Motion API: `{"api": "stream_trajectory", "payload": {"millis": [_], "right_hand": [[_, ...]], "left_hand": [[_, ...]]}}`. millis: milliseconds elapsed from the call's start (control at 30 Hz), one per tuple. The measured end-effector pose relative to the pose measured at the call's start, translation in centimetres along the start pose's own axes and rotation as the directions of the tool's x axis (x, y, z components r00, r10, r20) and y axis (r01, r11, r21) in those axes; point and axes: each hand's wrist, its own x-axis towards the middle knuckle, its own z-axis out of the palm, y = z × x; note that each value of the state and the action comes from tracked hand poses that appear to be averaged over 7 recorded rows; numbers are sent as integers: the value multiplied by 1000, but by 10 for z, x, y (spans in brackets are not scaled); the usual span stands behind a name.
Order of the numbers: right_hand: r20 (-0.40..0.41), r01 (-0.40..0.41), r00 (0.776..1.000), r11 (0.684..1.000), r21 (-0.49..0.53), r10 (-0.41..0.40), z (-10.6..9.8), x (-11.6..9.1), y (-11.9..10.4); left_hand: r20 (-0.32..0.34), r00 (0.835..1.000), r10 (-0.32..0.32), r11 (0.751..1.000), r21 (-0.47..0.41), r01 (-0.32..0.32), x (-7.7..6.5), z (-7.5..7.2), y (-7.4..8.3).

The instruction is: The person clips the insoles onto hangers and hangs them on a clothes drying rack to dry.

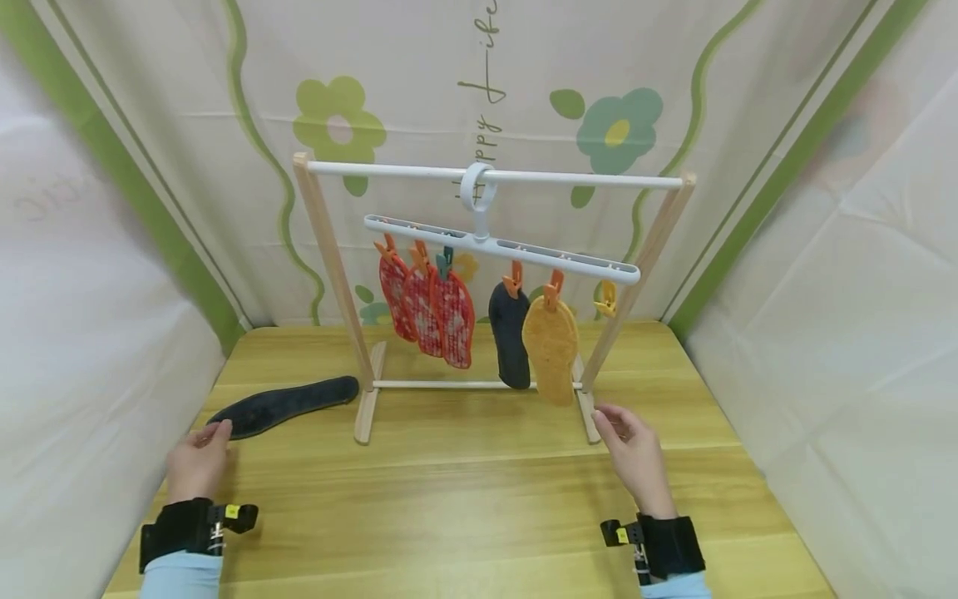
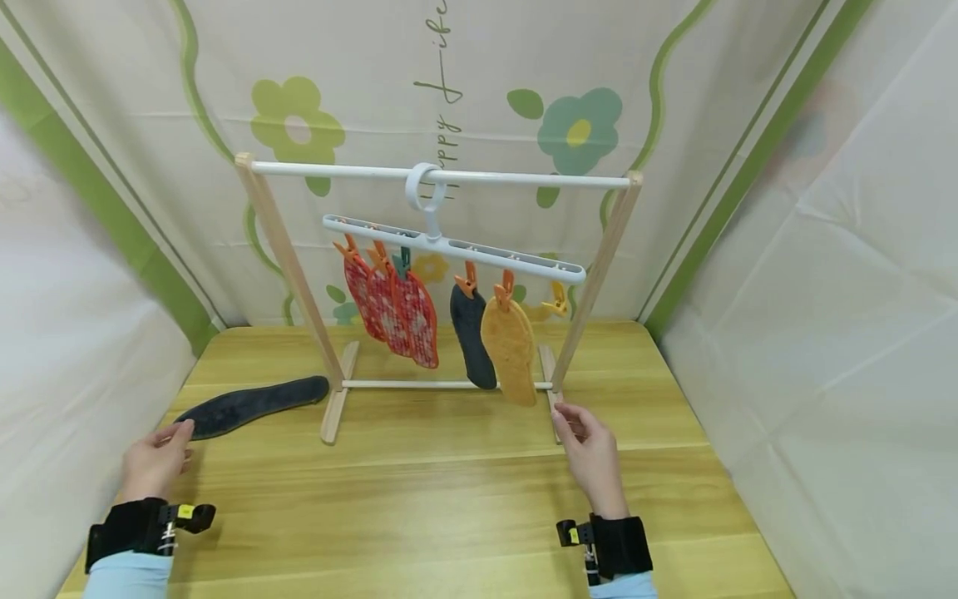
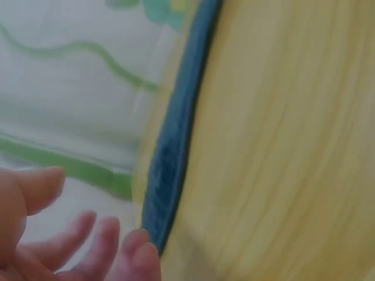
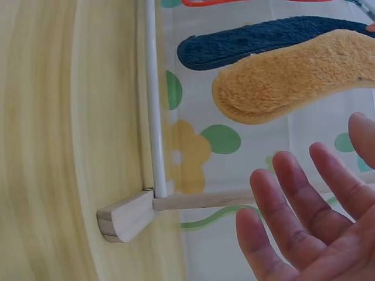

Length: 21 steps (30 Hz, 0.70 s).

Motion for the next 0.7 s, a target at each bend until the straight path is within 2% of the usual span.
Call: {"api": "stream_trajectory", "payload": {"millis": [200, 400, 467, 633, 700], "right_hand": [[23, 1, 1000, 1000, 26, -2, 4, -2, 0], [43, -12, 999, 999, 43, 10, 6, -3, -1], [44, -8, 999, 999, 38, 6, 6, -2, -1], [47, -2, 999, 1000, 31, 1, 6, -2, 0], [47, -6, 999, 1000, 30, 5, 6, -2, 1]], "left_hand": [[22, 999, -23, 991, 130, 20, 21, -8, -5], [36, 999, -23, 956, 292, 11, 36, -8, -8], [37, 999, -14, 931, 365, 0, 40, -7, -7], [35, 999, 27, 845, 533, -42, 49, -6, -6], [35, 999, 39, 833, 551, -52, 51, -5, -6]]}}
